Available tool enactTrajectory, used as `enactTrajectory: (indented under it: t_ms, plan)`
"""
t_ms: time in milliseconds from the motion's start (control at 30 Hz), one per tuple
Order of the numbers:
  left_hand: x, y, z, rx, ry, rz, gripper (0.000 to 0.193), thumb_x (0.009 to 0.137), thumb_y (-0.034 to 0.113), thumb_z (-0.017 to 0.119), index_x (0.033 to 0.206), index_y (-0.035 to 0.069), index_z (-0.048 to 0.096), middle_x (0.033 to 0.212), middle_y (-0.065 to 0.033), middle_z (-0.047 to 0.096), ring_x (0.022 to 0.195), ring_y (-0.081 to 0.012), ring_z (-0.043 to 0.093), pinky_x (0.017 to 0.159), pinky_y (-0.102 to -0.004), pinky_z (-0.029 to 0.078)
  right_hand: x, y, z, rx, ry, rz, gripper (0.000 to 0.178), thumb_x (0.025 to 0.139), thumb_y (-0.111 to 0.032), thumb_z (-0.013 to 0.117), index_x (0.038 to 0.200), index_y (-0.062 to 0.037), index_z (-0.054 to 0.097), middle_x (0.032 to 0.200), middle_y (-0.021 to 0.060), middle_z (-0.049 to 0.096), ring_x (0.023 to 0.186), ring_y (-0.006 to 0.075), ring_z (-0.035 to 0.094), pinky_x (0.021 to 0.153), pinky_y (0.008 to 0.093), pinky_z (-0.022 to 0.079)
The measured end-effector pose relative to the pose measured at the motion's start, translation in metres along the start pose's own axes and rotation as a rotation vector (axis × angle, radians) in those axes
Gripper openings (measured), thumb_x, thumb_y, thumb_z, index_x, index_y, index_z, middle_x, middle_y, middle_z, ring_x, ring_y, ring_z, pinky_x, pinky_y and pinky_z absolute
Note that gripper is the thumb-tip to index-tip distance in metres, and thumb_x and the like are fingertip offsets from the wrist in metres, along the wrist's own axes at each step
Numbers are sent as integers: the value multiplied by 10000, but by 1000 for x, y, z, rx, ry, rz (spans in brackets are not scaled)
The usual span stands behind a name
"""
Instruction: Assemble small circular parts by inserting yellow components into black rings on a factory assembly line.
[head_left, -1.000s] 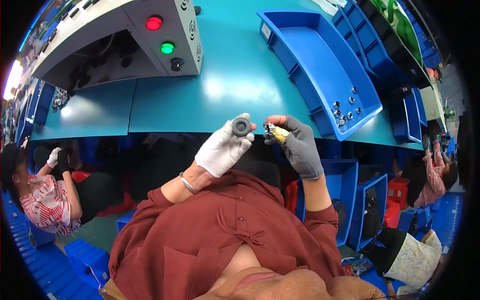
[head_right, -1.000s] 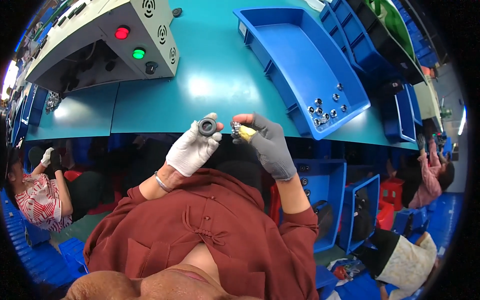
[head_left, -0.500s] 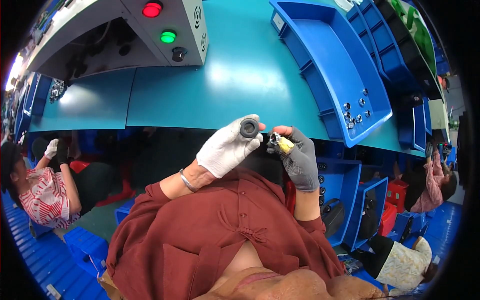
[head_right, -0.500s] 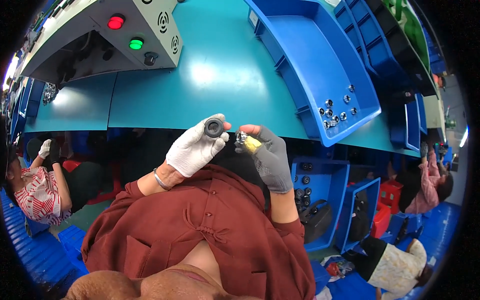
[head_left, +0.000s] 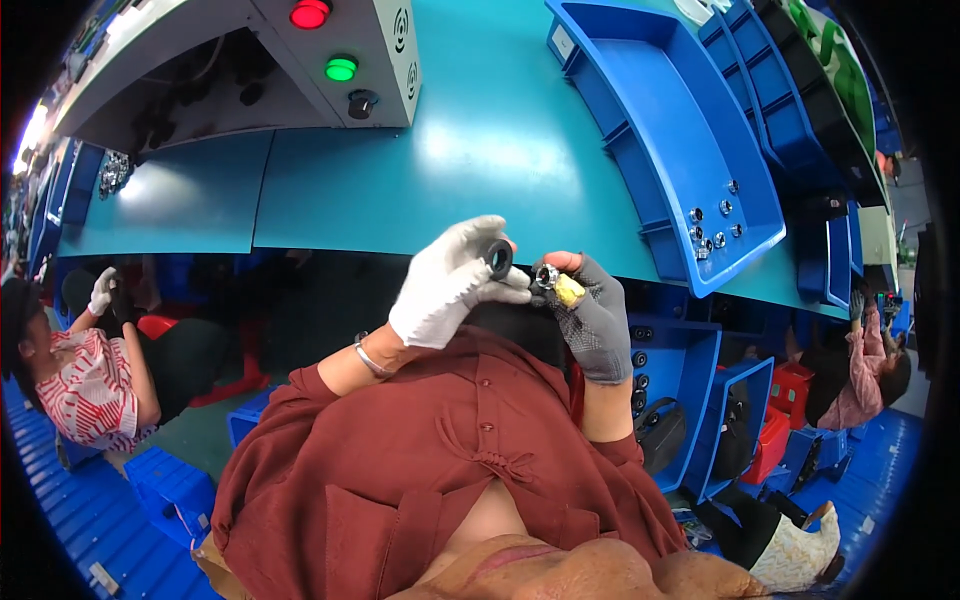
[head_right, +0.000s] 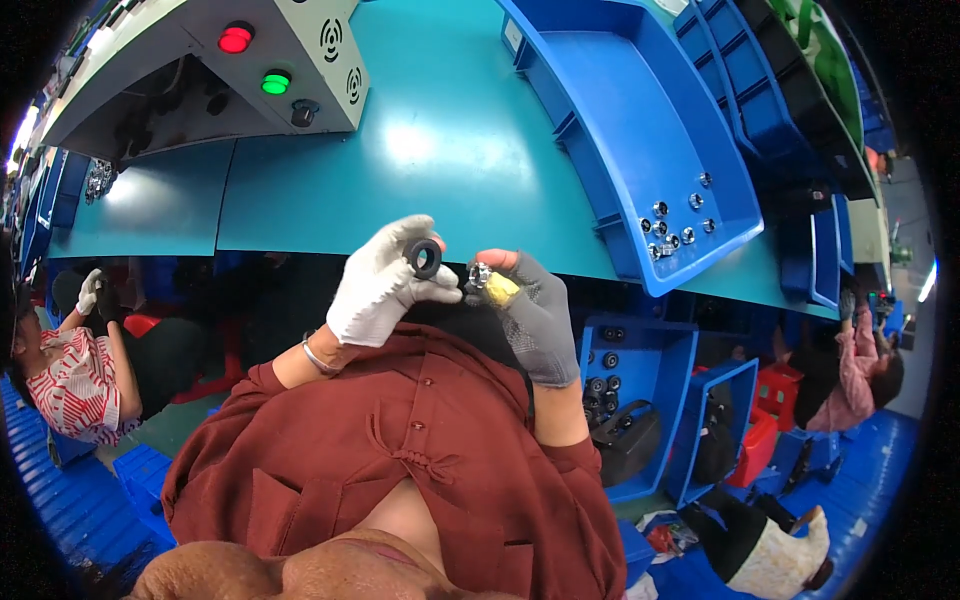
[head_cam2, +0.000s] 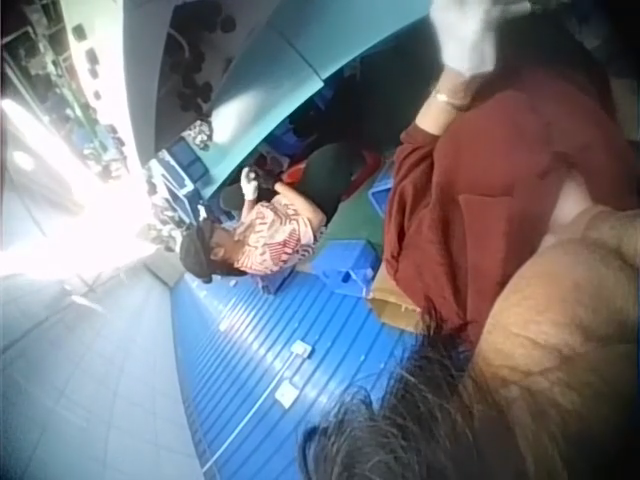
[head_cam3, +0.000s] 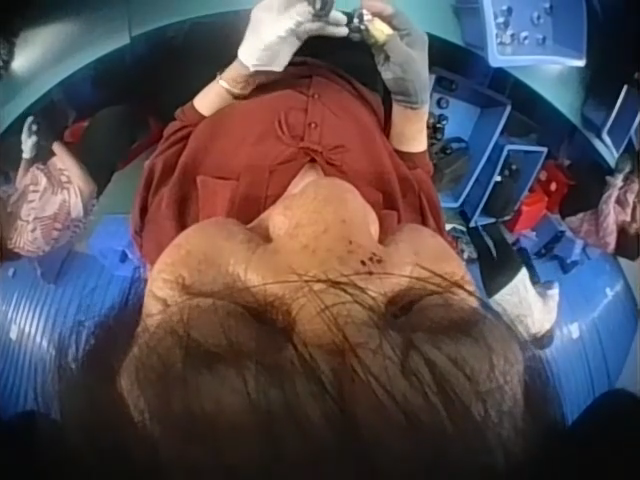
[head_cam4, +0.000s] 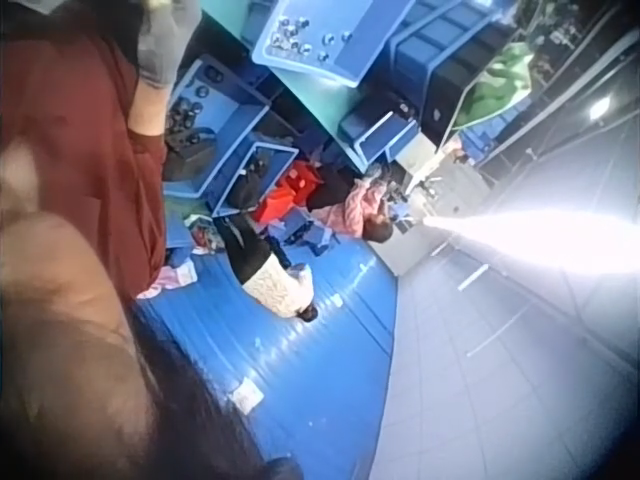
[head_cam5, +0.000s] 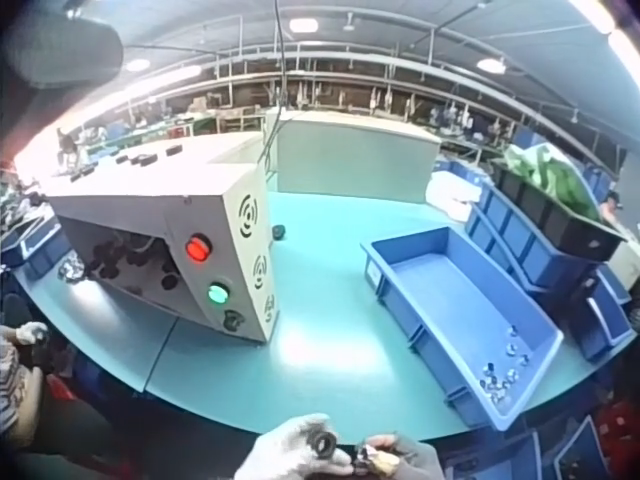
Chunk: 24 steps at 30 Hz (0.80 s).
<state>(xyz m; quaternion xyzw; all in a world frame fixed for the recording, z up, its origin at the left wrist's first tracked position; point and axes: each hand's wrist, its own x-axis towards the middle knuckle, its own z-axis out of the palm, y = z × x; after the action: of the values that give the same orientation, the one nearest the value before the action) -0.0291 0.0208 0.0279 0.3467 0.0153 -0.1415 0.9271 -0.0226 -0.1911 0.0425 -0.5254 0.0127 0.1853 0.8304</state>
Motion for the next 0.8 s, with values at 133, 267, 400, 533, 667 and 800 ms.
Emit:
enactTrajectory:
  t_ms: [133, 267, 400, 533, 667, 800]
  plan:
    - [-1, -5, 4, 405, 130, 195, 725, 829, -37, 772, 1454, -50, 404, 1221, -122, 536, 1036, -221, 646, 906, -370, 582, -3, 6, -1, 17, -3, 5, 366, 934, -136, 625, 1220, 90, 593, 1117, 136, 660, 977, 188, 655, 877, 310, 536]
    - [-2, -9, 4, 744, 189, 289, 762, 758, -151, 765, 1436, -50, 433, 1209, -96, 531, 1067, -161, 603, 931, -281, 537, -5, 12, 1, 35, 3, 27, 349, 939, -120, 611, 1217, 90, 597, 1118, 142, 664, 988, 188, 653, 874, 315, 538]
    - [-4, -13, 4, 704, 229, 261, 757, 747, -146, 779, 1420, -38, 450, 1219, -99, 536, 1063, -161, 606, 940, -291, 536, -7, 12, 3, 37, -28, 39, 295, 955, -57, 567, 1214, 73, 622, 1128, 115, 673, 980, 158, 649, 883, 304, 539]
    - [-6, -15, 5, 637, 208, 257, 719, 748, -144, 780, 1393, -34, 482, 1240, -96, 540, 1099, -167, 605, 949, -295, 534, -7, 7, 7, 23, -6, 20, 281, 960, -58, 571, 1201, 72, 629, 1115, 108, 676, 978, 152, 647, 872, 298, 541]
    - [-7, -18, 2, 512, 192, 224, 595, 758, -148, 767, 1307, -42, 564, 1259, -82, 560, 1147, -175, 603, 980, -305, 527, -5, 2, 10, -47, 34, -8, 329, 940, -113, 615, 1205, 82, 610, 1113, 128, 668, 960, 176, 663, 850, 314, 548]
    - [-9, -15, 0, 523, 143, 167, 518, 798, -127, 746, 1289, -50, 601, 1265, -91, 616, 1138, -170, 617, 1001, -310, 520, -4, -10, 20, -211, 28, -93, 284, 927, -59, 622, 1181, 68, 633, 1109, 108, 666, 965, 159, 651, 853, 293, 536]
